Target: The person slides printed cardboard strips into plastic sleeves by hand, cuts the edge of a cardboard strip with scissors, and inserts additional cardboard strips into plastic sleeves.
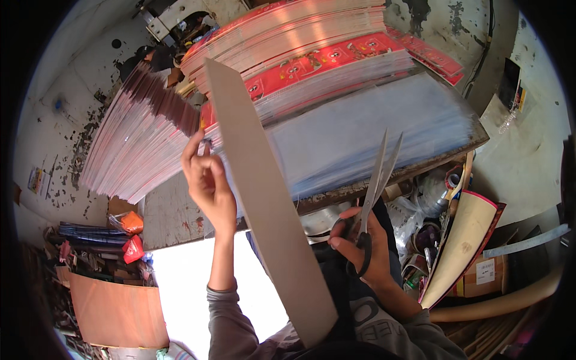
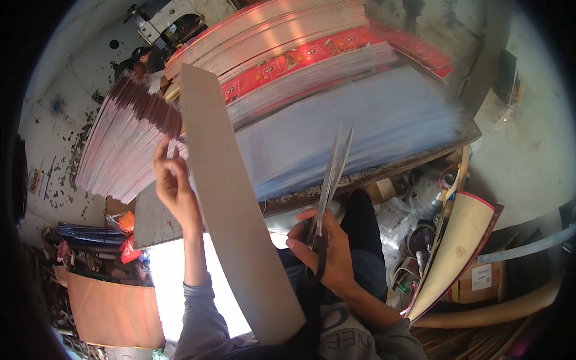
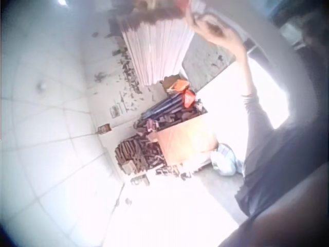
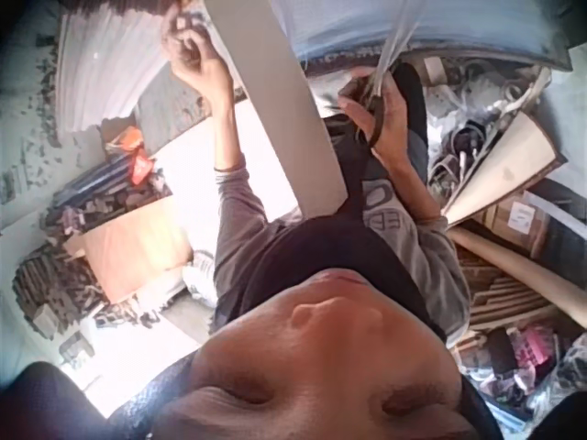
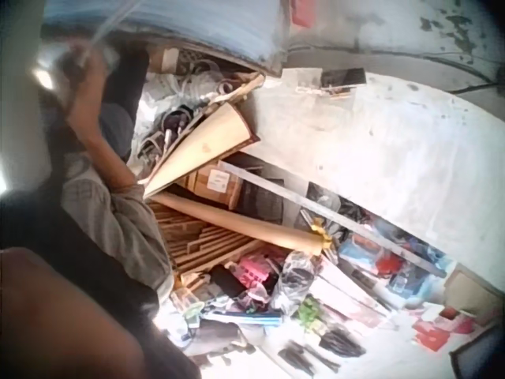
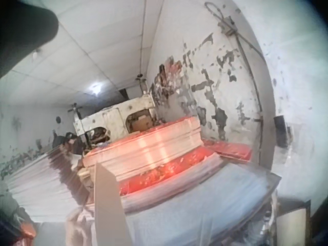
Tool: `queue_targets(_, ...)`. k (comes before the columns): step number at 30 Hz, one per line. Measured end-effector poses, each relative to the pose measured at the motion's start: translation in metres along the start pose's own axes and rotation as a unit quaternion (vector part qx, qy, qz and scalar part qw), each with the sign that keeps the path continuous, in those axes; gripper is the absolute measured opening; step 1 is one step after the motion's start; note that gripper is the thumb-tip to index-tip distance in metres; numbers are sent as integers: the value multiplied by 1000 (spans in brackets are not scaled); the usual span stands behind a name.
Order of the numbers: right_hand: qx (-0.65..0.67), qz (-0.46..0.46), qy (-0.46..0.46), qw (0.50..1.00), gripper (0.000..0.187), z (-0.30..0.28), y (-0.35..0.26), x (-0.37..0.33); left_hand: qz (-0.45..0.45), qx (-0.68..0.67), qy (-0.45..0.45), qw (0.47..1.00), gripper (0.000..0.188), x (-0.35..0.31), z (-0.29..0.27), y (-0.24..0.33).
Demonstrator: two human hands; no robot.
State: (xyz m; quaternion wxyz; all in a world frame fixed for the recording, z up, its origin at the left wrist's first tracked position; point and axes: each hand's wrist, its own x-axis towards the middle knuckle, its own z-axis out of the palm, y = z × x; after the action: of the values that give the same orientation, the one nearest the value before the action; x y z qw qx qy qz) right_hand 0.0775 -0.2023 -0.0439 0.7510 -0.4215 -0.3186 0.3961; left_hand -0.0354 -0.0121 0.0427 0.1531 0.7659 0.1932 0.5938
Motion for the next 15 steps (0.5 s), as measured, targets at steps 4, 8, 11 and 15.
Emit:
queue_targets(4, -24, 38, 2, 999, 42, 16, 7, -3, -95, -133, 164, 973, 10, -27, 13, 18)
queue_targets(8, -86, 101, -23, 991, 38, 22, 15, -8, -438, -358, 159, 809, 33, -97, -9, 33)
queue_targets(11, -102, 102, -31, 989, 36, 22, 9, -1, -575, -439, 66, 687, 45, -135, -23, 73)
queue_targets(15, -178, 119, -90, 973, 37, 19, -2, 5, -591, -478, 14, 650, 63, -118, -27, 79)
